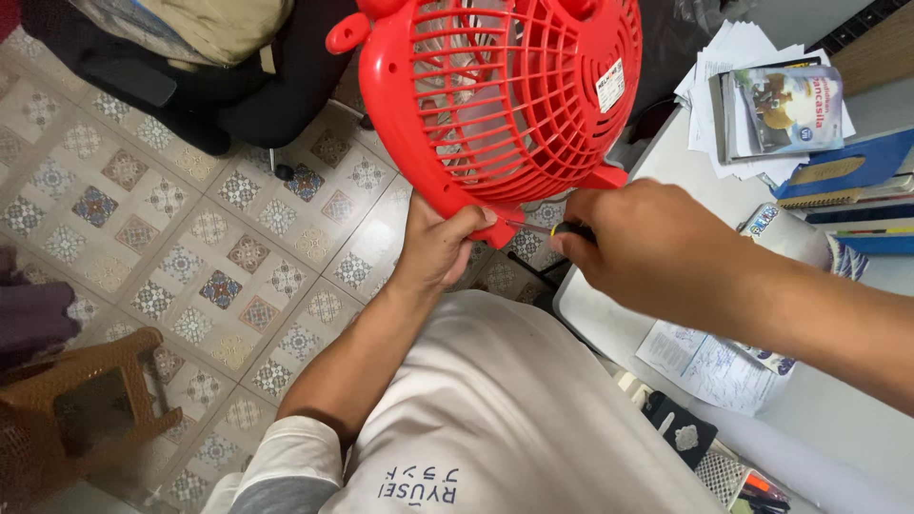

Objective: The person holds a red portable electric fan and uses a screwdriver to remove screws from the rear casing. They rotate the fan to access different screws and place the removed screws on a nearby table.

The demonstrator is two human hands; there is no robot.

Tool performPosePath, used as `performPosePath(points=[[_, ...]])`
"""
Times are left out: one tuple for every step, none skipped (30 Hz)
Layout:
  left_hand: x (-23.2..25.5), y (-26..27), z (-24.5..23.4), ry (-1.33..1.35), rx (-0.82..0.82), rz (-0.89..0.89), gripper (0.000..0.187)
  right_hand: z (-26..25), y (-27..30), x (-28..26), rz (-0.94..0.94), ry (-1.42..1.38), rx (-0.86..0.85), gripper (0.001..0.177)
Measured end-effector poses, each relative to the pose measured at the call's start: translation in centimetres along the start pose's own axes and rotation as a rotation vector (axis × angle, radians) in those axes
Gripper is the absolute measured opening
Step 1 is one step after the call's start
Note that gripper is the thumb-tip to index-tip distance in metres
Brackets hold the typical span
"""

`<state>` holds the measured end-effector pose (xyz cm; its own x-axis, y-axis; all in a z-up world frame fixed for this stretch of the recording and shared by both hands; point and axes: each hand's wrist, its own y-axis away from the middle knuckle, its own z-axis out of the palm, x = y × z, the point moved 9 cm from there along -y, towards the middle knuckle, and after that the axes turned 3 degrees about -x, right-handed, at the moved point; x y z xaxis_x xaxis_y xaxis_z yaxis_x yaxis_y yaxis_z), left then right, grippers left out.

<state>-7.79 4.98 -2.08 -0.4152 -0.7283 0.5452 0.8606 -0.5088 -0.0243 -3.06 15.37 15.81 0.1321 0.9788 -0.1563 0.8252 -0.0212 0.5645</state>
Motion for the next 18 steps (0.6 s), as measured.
performPosePath(points=[[-0.1, -0.1, -0.1, -0.005, 0.005, -0.007, 0.060, -0.1, 0.4, -0.2, -0.020, 0.141, 0.015, 0.031], [-0.2, -0.3, -0.3, -0.010, 0.010, -0.013, 0.060, -0.1, 1.3, -0.4, -0.039, 0.282, 0.030, 0.031], [0.0, -0.4, -0.6, -0.012, 0.015, -0.012, 0.062, 0.1, 2.3, -0.6, -0.057, 0.424, 0.042, 0.032], [0.3, -0.5, -1.0, -0.015, 0.019, -0.011, 0.064, -0.3, 4.5, -1.8, -0.187, 0.562, 0.136, 0.023], [0.6, -0.5, -1.4, -0.016, 0.025, -0.014, 0.066, -0.8, 6.7, -2.6, -0.316, 0.697, 0.227, 0.017], [1.2, -0.8, -1.9, -0.001, 0.026, -0.002, 0.069, -2.5, 7.6, -0.8, -0.228, 0.507, 0.287, 0.013], [1.7, -0.9, -2.6, 0.016, 0.027, 0.006, 0.073, -3.8, 8.8, 1.2, -0.136, 0.318, 0.342, 0.029], [2.1, -1.0, -3.4, 0.034, 0.028, 0.014, 0.076, -4.7, 9.7, 3.2, -0.042, 0.128, 0.394, 0.049], [2.0, -0.9, -4.0, 0.131, 0.024, -0.032, 0.076, -5.3, 10.1, 4.2, -0.050, 0.127, 0.433, 0.046], [1.9, -0.9, -4.7, 0.229, 0.021, -0.078, 0.075, -6.2, 10.2, 5.3, -0.058, 0.126, 0.473, 0.044], [1.8, -1.0, -5.2, 0.321, 0.014, -0.124, 0.075, -6.5, 10.4, 5.6, -0.080, 0.146, 0.518, 0.043], [2.1, -1.0, -5.5, 0.329, -0.015, -0.113, 0.075, -7.0, 10.5, 5.7, -0.100, 0.167, 0.564, 0.041], [2.4, -0.8, -5.7, 0.338, -0.043, -0.106, 0.075, -7.1, 10.7, 5.4, -0.130, 0.210, 0.607, 0.040], [2.7, -0.6, -5.9, 0.346, -0.072, -0.099, 0.076, -7.1, 10.7, 5.0, -0.150, 0.223, 0.624, 0.038], [3.4, -0.2, -6.1, 0.335, -0.111, -0.067, 0.068, -7.2, 10.7, 4.6, -0.168, 0.237, 0.638, 0.036], [4.1, 0.2, -6.2, 0.325, -0.151, -0.035, 0.061, -7.3, 10.6, 4.3, -0.176, 0.221, 0.627, 0.033], [4.5, 0.5, -6.3, 0.291, -0.166, -0.015, 0.060, -7.3, 10.4, 3.8, -0.190, 0.208, 0.617, 0.030], [4.8, 0.8, -6.4, 0.257, -0.180, 0.005, 0.060, -7.4, 10.5, 3.1, -0.192, 0.266, 0.640, 0.029]])
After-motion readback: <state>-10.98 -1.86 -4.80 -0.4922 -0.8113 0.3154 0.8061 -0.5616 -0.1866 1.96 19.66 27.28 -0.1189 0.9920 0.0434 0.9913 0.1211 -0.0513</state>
